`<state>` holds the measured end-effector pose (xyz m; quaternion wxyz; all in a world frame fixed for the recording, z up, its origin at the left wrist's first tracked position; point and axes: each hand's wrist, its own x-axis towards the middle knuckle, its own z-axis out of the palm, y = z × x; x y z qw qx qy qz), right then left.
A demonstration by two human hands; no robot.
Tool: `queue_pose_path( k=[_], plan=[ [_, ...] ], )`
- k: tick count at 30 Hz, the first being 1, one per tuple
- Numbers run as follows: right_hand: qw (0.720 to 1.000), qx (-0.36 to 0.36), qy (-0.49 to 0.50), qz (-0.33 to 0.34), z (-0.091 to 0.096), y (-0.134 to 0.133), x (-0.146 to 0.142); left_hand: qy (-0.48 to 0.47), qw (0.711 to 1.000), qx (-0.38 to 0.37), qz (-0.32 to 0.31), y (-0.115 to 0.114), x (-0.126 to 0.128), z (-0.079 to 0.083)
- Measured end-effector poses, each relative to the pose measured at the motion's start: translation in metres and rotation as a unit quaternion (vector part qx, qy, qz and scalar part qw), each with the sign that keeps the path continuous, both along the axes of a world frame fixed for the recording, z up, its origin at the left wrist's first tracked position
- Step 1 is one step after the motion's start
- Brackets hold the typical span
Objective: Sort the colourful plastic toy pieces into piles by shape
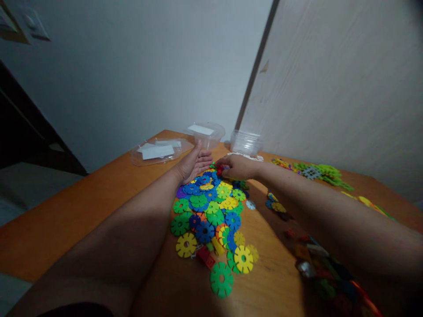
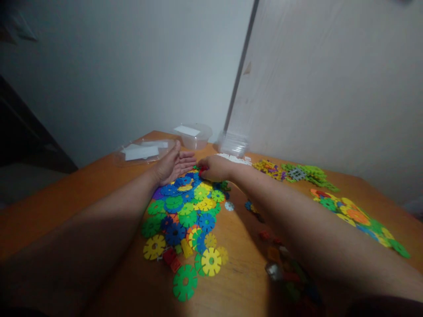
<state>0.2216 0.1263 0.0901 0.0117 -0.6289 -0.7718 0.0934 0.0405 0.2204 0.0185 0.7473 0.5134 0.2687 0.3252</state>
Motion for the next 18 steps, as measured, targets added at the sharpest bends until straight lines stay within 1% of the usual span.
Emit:
queue_pose_path(
  k=[4,9,12,15,18],
  plan=[
    [0.999,-0.007,-0.012,0.037,-0.002,0.001,-0.001,0.001,1.0,0.006,-0.002,0.002,0.001,-0.002],
    [0.999,0.007,-0.025,0.039,-0.003,-0.002,-0.001,-0.007,1.0,0.002,-0.005,0.003,0.001,-0.003],
    [0.999,0.021,-0.024,0.037,0.003,-0.009,-0.002,-0.004,1.0,-0.003,-0.006,0.003,0.001,-0.001],
    [0.999,0.03,-0.015,0.023,0.017,-0.03,0.001,-0.008,1.0,-0.009,-0.004,0.002,0.001,0.0],
    [1.0,0.023,0.018,-0.001,0.033,-0.066,0.011,-0.017,1.0,-0.016,0.0,0.004,0.0,-0.001]
  ],
)
